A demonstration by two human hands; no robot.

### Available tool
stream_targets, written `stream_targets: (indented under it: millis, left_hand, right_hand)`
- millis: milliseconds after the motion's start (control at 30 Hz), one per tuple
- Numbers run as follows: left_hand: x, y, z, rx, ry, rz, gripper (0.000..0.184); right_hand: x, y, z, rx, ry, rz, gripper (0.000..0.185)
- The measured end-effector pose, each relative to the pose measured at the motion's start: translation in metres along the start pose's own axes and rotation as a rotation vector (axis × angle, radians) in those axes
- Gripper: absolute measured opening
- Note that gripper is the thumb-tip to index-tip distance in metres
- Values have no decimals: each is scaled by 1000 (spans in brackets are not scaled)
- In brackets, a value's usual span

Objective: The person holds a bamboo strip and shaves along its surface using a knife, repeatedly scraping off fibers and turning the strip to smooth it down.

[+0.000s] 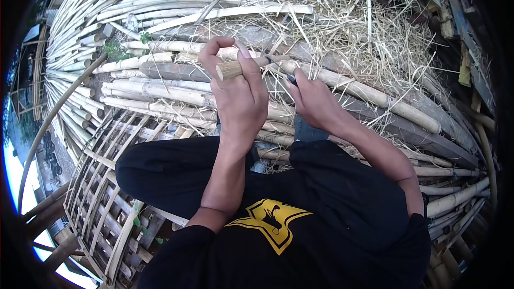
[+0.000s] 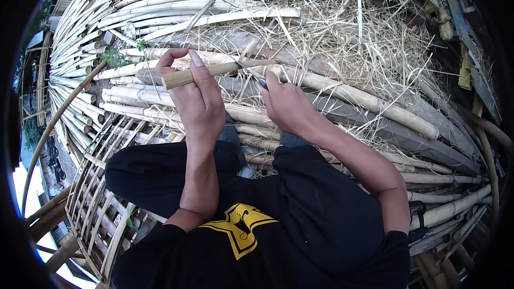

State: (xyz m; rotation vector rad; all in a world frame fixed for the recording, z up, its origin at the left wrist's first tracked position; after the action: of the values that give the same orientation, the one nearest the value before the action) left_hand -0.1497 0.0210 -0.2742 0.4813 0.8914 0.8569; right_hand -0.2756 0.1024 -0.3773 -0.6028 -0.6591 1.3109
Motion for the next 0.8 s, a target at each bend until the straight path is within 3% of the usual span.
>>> stream_targets:
  millis: [33,100,133,167,233,267,333,433,500,567,700,733,800]
  left_hand:
    - [-3,-2,2,-6,-5,3,22]
    - [-7,-5,5,-19,-29,51,17]
    - [-7,-8,4,-19,-6,22,14]
    - [-4,-12,3,-29,17,3,15]
    - [-4,-14,3,-62,0,-18,14]
    - [-5,-13,2,-64,-1,-12,14]
    - [-7,-8,2,102,-3,108,26]
    - [-3,-8,2,-3,-36,-32,19]
    - [-4,-5,3,-2,-26,-34,19]
    - [-2,-2,2,-47,-59,-116,19]
    - [-3,-8,4,179,-61,175,21]
    - [-7,-13,3,45,34,-4,21]
    - [-6,-16,6,107,2,110,23]
  right_hand:
    - [-4,-9,13,-7,-4,-2,25]
    - [-5,-26,36,-1033,-573,-562,33]
    - [-3,-36,44,-1062,-458,-465,35]
    - [-7,-44,48,-780,-188,-206,32]
    - [-3,-65,69,-639,78,-25,28]
    - [1,-64,65,-639,72,-28,28]
    - [10,-55,45,-480,261,193,24]
    - [11,29,-19,90,-173,-116,27]
    - [2,30,6,15,-130,-181,28]
    - [-5,-3,54,-264,-163,-410,34]
    - [-8,-5,59,-376,-16,-317,36]
    - [-8,-9,58,-418,38,-277,36]
    - [-7,-18,53,-383,24,-203,36]
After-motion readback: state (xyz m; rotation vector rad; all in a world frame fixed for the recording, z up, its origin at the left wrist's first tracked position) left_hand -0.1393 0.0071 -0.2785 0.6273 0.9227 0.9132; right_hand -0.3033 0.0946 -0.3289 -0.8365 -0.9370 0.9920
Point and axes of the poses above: each hand's wrist, its own x-axis away from the middle knuckle, its own z-axis out of the back of the hand, y = z × x, the point moved 2 cm from there along -x, towards the middle knuckle, and after that the axes turned 1 degree about -x, right-handed, at the moved point
